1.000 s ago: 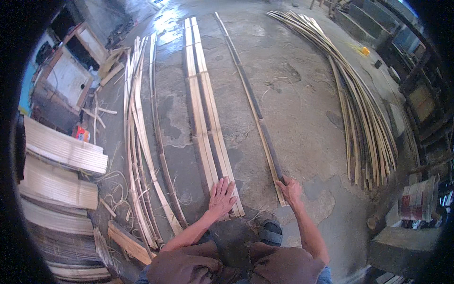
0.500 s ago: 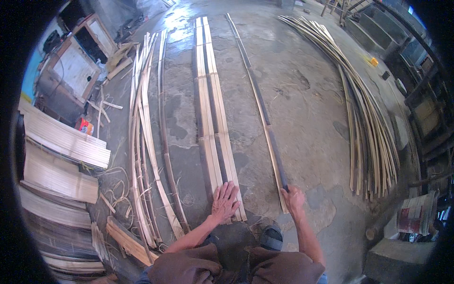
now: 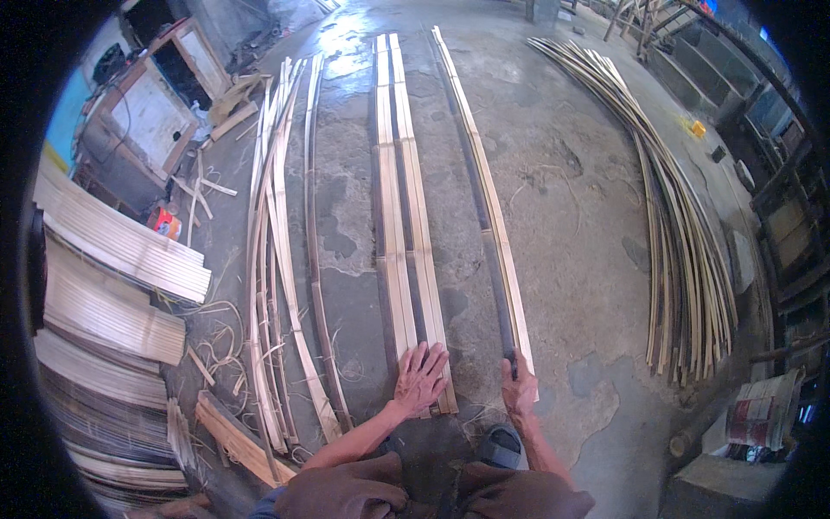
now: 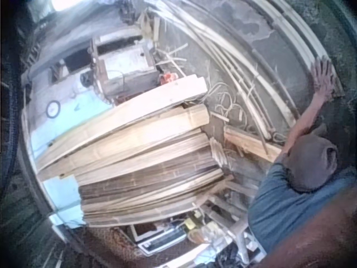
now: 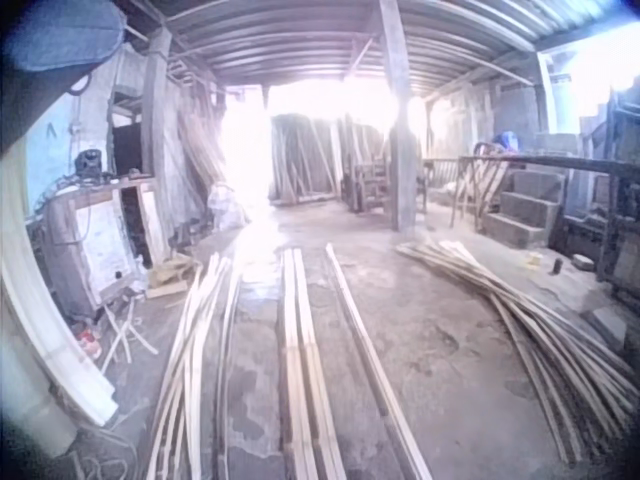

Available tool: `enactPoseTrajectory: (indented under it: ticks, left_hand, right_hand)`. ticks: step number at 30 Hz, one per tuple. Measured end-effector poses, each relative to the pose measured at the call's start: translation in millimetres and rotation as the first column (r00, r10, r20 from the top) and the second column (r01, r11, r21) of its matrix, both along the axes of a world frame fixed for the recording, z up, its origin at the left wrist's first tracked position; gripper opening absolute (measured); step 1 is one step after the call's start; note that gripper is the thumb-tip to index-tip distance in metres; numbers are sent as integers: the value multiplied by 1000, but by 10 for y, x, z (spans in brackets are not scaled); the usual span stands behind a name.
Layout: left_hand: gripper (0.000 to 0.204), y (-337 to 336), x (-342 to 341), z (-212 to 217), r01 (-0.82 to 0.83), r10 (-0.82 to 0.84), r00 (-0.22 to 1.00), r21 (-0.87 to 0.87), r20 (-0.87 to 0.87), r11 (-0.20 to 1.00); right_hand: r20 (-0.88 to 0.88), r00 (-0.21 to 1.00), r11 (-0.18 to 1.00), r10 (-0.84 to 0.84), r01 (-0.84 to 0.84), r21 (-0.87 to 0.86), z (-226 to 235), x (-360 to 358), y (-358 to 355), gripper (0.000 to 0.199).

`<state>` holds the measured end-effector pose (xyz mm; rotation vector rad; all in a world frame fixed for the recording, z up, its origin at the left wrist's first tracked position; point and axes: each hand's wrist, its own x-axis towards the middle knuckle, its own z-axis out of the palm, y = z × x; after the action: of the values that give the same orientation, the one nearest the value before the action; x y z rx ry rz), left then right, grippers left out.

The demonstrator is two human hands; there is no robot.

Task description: The person repeatedly picks up thin wooden strips from a pile on the floor, aligns them side-by-side, and places them into a growing stack. The person handles the strips one at a time, occasionally adjusting their position before adding them to the stack.

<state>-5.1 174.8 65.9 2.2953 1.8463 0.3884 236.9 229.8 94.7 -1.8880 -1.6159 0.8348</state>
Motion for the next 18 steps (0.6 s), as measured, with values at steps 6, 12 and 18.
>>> enactPoseTrajectory:
  ticks: [6, 12, 18]
  left_hand:
    - [63, -8, -15, -16, -7, 7, 1000, -27, 2, 1000]
    - [65, 12, -4, -38, -10, 10, 1000, -21, -10, 1000]
    - [63, -13, -29, -64, -17, 16, 1000, -34, -23, 999]
  right_hand:
    - [-20, 985, 982, 173, -174, -74, -229, -430, -128, 49]
    - [-88, 976, 979, 201, -199, 36, -452, -635, -218, 49]
    - [5, 971, 970, 240, -240, -39, -440, -730, -262, 48]
